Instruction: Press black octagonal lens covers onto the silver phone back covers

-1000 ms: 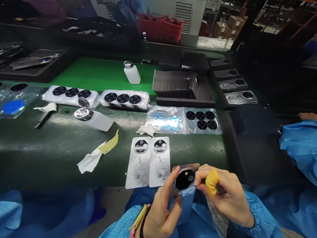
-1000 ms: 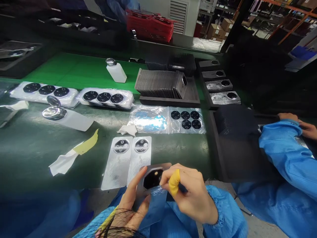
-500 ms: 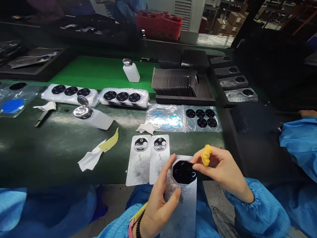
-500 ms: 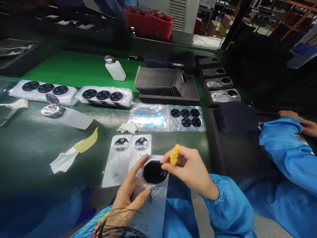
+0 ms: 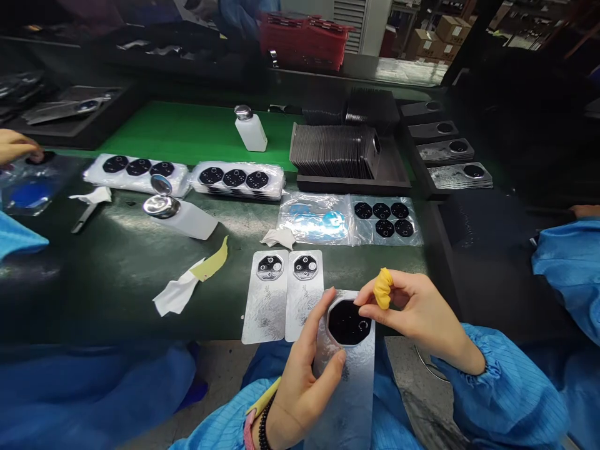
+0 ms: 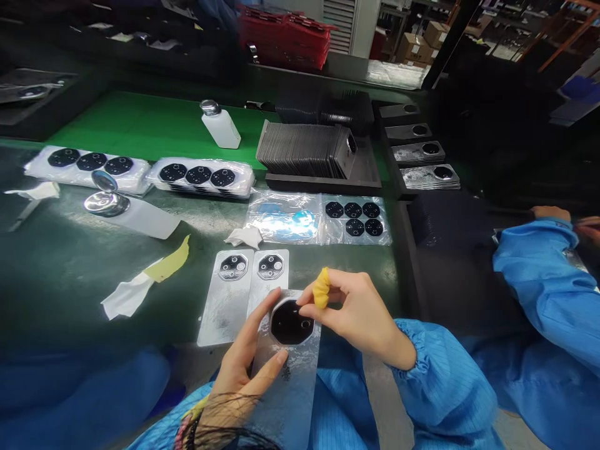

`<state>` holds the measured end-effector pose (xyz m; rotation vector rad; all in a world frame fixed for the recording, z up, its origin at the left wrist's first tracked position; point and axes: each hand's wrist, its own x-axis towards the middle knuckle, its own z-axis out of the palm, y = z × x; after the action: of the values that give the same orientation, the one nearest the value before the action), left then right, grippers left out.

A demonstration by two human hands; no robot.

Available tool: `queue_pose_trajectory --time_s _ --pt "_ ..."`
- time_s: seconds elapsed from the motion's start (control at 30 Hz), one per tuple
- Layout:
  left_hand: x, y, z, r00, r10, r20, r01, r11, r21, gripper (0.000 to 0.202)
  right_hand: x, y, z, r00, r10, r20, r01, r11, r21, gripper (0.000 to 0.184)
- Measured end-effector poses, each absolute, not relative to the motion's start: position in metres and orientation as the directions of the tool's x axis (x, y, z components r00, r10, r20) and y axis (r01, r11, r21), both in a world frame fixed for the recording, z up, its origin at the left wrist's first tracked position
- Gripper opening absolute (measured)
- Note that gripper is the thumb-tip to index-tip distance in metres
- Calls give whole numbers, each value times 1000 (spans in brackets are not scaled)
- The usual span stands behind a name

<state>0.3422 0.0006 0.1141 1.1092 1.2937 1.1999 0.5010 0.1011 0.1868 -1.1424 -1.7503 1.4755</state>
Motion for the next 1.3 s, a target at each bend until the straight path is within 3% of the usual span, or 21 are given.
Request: queue_pose_trajectory --time_s 0.9,1.3 --pt "342 -1 115 -61 998 -23 28 25 999 59 497 99 187 -449 889 -87 235 23 -972 38" --pt "342 -2 115 -74 997 -27 -6 26 1000 57 499 97 186 -450 892 -43 252 80 -964 23"
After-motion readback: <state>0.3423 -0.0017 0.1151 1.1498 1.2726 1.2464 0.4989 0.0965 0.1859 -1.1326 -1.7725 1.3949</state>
